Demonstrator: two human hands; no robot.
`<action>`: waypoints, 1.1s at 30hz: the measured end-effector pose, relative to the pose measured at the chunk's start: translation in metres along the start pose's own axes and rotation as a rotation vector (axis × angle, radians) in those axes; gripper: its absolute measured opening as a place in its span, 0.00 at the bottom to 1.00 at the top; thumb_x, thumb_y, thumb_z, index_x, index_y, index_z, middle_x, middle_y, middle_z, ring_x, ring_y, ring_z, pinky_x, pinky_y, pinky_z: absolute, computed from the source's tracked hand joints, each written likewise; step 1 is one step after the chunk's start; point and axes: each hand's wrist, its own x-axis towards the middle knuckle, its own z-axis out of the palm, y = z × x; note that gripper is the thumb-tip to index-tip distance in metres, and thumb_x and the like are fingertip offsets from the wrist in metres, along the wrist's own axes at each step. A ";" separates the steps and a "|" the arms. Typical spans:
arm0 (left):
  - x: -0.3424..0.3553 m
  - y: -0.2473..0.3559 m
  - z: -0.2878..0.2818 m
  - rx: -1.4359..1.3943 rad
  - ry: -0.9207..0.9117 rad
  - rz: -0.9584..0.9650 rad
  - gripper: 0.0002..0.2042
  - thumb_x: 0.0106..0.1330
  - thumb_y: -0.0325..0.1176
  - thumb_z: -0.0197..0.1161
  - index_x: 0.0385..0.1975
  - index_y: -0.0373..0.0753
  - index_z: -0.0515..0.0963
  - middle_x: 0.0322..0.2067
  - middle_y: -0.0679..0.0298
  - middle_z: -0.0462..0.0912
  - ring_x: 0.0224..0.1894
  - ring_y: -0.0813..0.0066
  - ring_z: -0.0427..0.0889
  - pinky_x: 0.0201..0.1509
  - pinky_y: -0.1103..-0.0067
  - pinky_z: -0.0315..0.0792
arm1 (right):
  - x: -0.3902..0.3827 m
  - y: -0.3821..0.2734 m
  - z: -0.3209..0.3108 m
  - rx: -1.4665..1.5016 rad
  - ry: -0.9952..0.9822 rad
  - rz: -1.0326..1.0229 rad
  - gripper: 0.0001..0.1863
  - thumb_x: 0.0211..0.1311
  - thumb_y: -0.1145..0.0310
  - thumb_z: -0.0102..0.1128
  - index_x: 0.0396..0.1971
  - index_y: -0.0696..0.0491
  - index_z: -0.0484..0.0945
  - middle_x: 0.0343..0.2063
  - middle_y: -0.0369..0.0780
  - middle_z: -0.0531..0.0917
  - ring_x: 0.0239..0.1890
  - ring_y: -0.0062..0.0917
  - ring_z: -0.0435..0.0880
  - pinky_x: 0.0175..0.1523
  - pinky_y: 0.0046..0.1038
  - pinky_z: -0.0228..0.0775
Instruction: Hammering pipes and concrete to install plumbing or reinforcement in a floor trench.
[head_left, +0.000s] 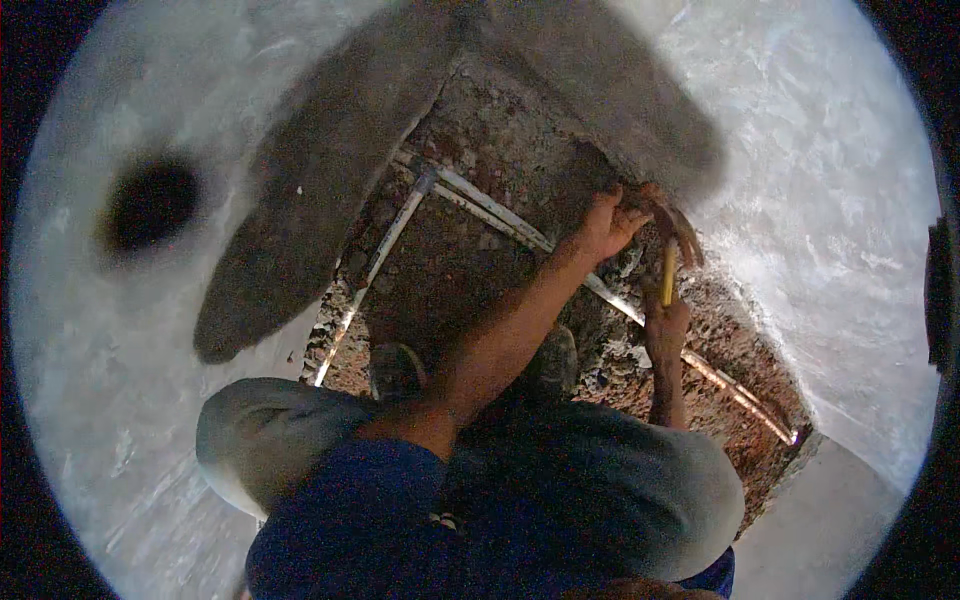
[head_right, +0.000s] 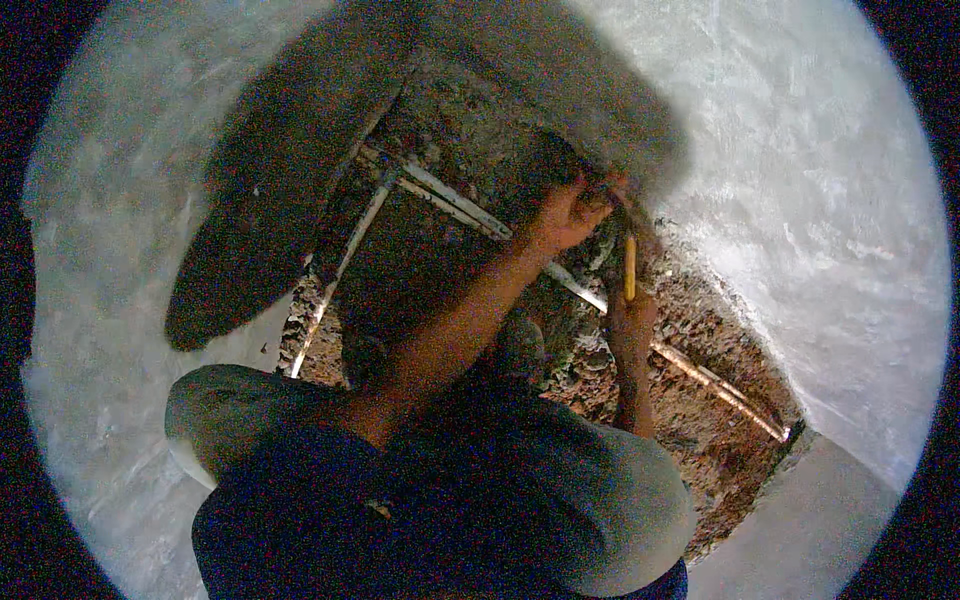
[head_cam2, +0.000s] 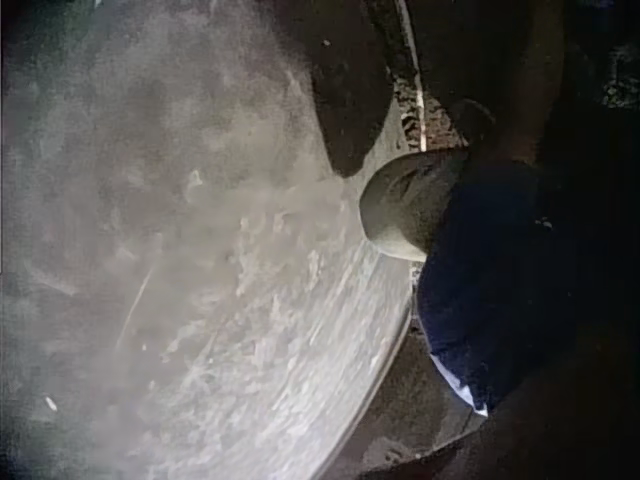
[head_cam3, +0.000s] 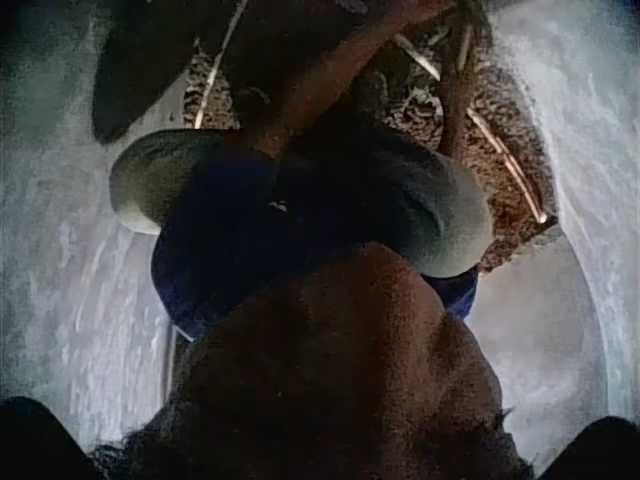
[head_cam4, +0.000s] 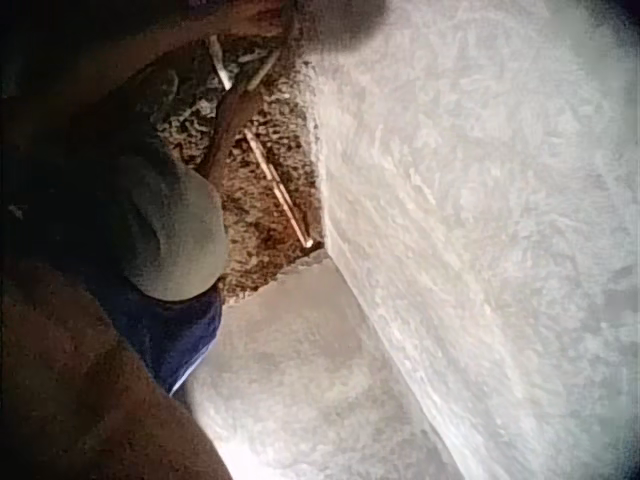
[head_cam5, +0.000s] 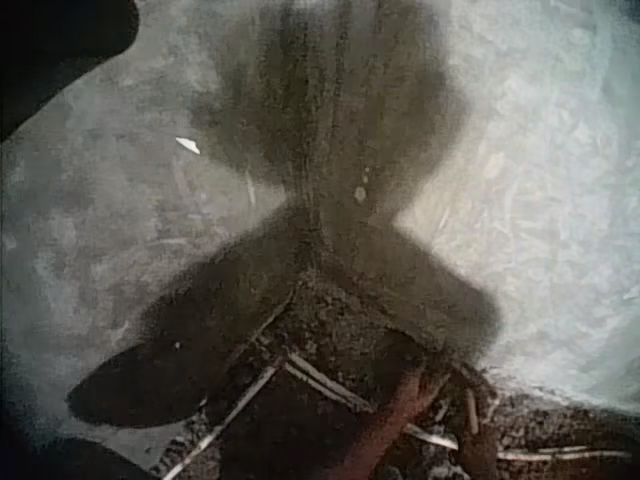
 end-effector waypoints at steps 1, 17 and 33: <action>0.001 0.009 -0.009 0.011 0.112 0.025 0.15 0.65 0.39 0.50 0.39 0.32 0.72 0.53 0.51 0.68 0.58 0.53 0.64 0.66 0.61 0.54 | -0.002 -0.005 0.005 0.032 -0.051 -0.007 0.23 0.58 0.54 0.53 0.12 0.56 0.66 0.10 0.35 0.66 0.15 0.20 0.65 0.21 0.30 0.53; 0.052 -0.050 -0.029 -0.171 0.290 0.105 0.20 0.66 0.43 0.44 0.15 0.40 0.71 0.41 0.56 0.77 0.51 0.63 0.71 0.54 0.65 0.63 | -0.010 0.067 -0.014 0.034 0.004 0.145 0.18 0.53 0.59 0.55 0.20 0.61 0.71 0.13 0.41 0.67 0.19 0.30 0.65 0.25 0.34 0.56; -0.057 -0.061 0.017 -0.075 0.323 0.004 0.23 0.68 0.53 0.34 0.25 0.41 0.70 0.12 0.69 0.62 0.11 0.79 0.58 0.13 0.82 0.53 | -0.038 0.029 -0.019 0.133 0.024 0.138 0.23 0.58 0.55 0.57 0.13 0.56 0.65 0.09 0.33 0.62 0.14 0.21 0.57 0.19 0.28 0.48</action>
